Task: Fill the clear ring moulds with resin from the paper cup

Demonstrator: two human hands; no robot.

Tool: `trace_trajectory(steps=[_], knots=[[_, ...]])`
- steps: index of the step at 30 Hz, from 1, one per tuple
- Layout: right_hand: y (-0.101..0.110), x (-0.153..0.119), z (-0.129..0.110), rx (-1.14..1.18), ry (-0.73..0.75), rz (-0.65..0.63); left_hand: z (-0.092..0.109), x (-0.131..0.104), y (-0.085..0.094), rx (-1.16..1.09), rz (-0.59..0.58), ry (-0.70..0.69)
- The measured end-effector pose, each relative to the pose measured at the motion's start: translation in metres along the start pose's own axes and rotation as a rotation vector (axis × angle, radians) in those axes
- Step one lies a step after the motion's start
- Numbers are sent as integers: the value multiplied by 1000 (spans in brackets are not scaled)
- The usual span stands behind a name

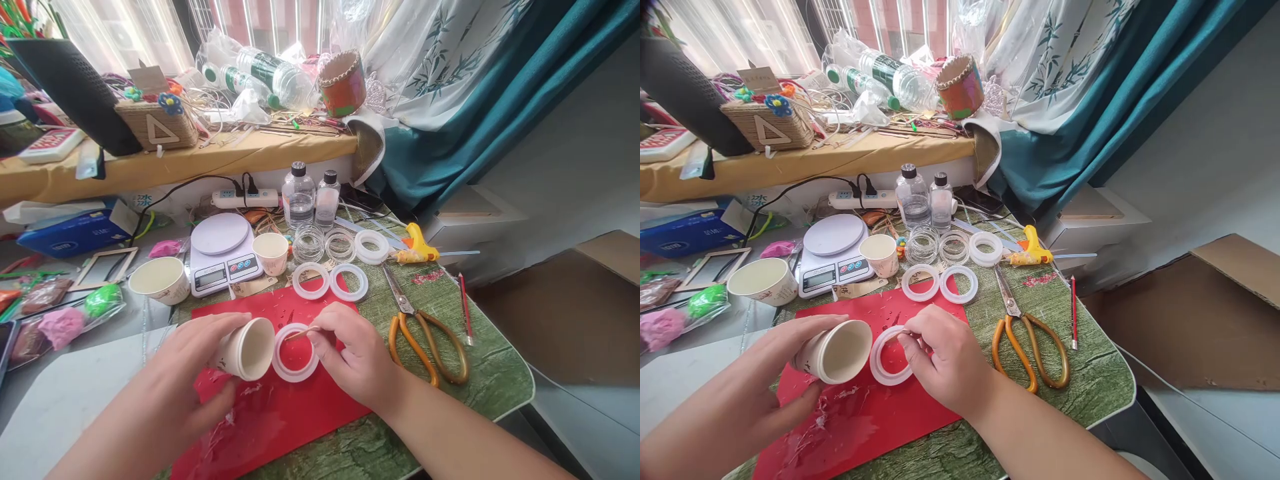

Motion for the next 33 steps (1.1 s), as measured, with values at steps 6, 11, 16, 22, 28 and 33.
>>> trace_trajectory(steps=[6,11,16,22,28,33], knots=[[0,0,-1,-21,-2,6,-6,-5,-9,21,-42,17],[-1,0,-1,-21,-5,2,-7,-7,-10,25,-51,5],[-1,0,0,-19,-7,-4,-3,-2,-5,34,-30,-17],[-2,0,2,4,-6,-8,6,4,2,72,-8,-67],[-2,0,1,8,7,-13,5,4,2,62,-19,-63],[-2,-1,2,19,8,-16,9,5,5,78,14,-78]])
Point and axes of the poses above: each hand's wrist, its own x-axis towards the middle knuckle, its own y-axis out of the back of the hand, z = x × y, the point moved 8 cm from there along x, towards the middle knuckle, and after that the axes turned 2 degrees about -z, right-handed, at the moved point
